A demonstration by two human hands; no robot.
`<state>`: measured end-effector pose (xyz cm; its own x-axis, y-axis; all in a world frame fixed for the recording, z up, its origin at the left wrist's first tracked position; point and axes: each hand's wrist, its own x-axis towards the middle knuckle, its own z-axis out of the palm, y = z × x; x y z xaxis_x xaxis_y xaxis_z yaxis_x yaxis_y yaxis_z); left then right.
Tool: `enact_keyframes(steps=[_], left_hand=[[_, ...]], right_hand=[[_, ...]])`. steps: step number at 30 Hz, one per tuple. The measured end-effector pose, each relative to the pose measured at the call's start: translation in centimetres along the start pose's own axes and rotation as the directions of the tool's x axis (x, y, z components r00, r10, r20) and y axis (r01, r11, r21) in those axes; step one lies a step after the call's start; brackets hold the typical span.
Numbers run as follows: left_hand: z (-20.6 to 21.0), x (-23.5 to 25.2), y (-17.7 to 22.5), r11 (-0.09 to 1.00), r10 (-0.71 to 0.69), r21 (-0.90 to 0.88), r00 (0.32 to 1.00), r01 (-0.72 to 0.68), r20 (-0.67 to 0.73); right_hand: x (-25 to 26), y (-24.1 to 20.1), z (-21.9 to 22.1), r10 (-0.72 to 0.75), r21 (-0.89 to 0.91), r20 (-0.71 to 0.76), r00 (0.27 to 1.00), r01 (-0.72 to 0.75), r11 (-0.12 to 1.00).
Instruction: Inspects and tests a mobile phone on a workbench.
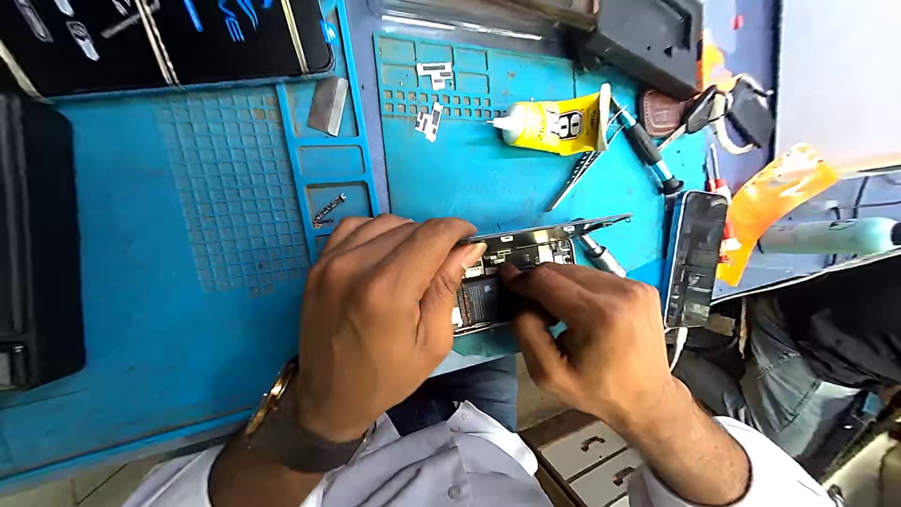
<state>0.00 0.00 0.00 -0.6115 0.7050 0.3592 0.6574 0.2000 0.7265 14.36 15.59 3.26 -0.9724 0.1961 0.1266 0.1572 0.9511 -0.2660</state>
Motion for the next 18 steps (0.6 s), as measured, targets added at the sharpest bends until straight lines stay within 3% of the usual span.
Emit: enact_keyframes(steps=[4, 10, 18], left_hand=[[0.2, -0.2, -0.3, 1.0, 0.016, 0.008, 1.0, -0.016, -0.014], [0.2, -0.2, -0.3, 1.0, 0.025, 0.008, 1.0, -0.025, -0.009], [0.2, -0.2, -0.4, 0.999, 0.038, 0.028, 0.999, -0.037, -0.007]], right_hand=[[-1.9, 0.7, -0.5, 0.115, 0.198, -0.125, 0.985, -0.089, 0.976], [-5.6, 0.3, 0.9, 0.208, 0.192, -0.301, 0.931, -0.154, 0.969], [-7.3, -1.2, 2.6, 0.268, 0.256, -0.34, 0.901, -0.185, 0.949]])
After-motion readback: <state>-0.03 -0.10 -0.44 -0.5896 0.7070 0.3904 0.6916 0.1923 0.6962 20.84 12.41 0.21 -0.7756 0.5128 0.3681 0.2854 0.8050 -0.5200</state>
